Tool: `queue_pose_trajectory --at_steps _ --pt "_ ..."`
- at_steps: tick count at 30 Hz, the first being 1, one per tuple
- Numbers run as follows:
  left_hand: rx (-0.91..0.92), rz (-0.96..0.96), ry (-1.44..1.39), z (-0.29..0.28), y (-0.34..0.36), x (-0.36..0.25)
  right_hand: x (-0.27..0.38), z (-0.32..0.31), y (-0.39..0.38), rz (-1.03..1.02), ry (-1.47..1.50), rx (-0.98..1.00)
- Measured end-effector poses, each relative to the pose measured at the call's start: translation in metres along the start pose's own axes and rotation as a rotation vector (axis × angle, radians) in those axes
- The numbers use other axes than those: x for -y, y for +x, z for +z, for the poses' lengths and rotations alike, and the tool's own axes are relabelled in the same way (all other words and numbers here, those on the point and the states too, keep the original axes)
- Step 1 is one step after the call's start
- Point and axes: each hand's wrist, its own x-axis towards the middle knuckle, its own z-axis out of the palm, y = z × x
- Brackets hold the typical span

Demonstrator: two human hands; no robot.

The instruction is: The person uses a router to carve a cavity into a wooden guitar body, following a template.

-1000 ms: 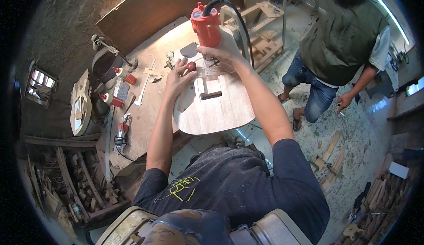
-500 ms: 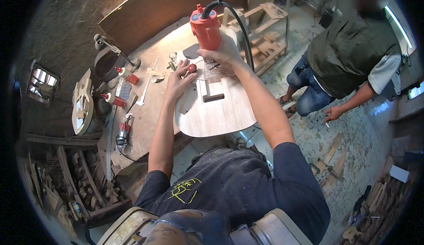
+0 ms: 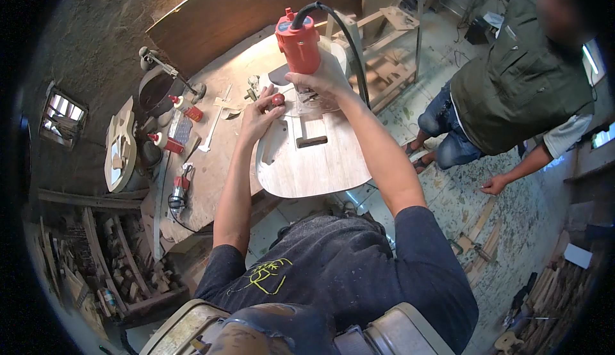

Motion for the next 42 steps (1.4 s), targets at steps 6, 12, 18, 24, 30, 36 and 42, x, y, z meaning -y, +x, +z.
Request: queue_pose_trajectory --at_steps 6,12,18,24,30,36,42 --pt "0.013 0.010 -0.069 -0.002 0.002 0.006 0.005 0.003 -0.002 0.023 0.046 0.004" --pt "0.023 -0.018 -0.087 -0.007 0.001 0.002 0.009 0.006 -0.002 0.053 0.044 -0.001" --pt "0.018 -0.041 -0.084 -0.012 -0.003 -0.009 0.011 0.011 -0.003 -0.003 0.028 -0.030" --pt "0.026 -0.028 -0.108 -0.018 -0.001 0.006 0.006 0.013 0.001 0.016 -0.006 0.031" --pt "0.048 -0.002 -0.014 -0.009 0.001 -0.002 -0.008 -0.002 0.003 -0.023 0.025 0.026" --pt "0.039 -0.005 0.107 -0.002 0.000 -0.015 -0.004 -0.010 0.000 0.010 0.038 0.044" --pt "0.023 -0.006 0.098 0.005 0.000 -0.020 -0.016 -0.018 0.004 0.026 0.056 0.060"
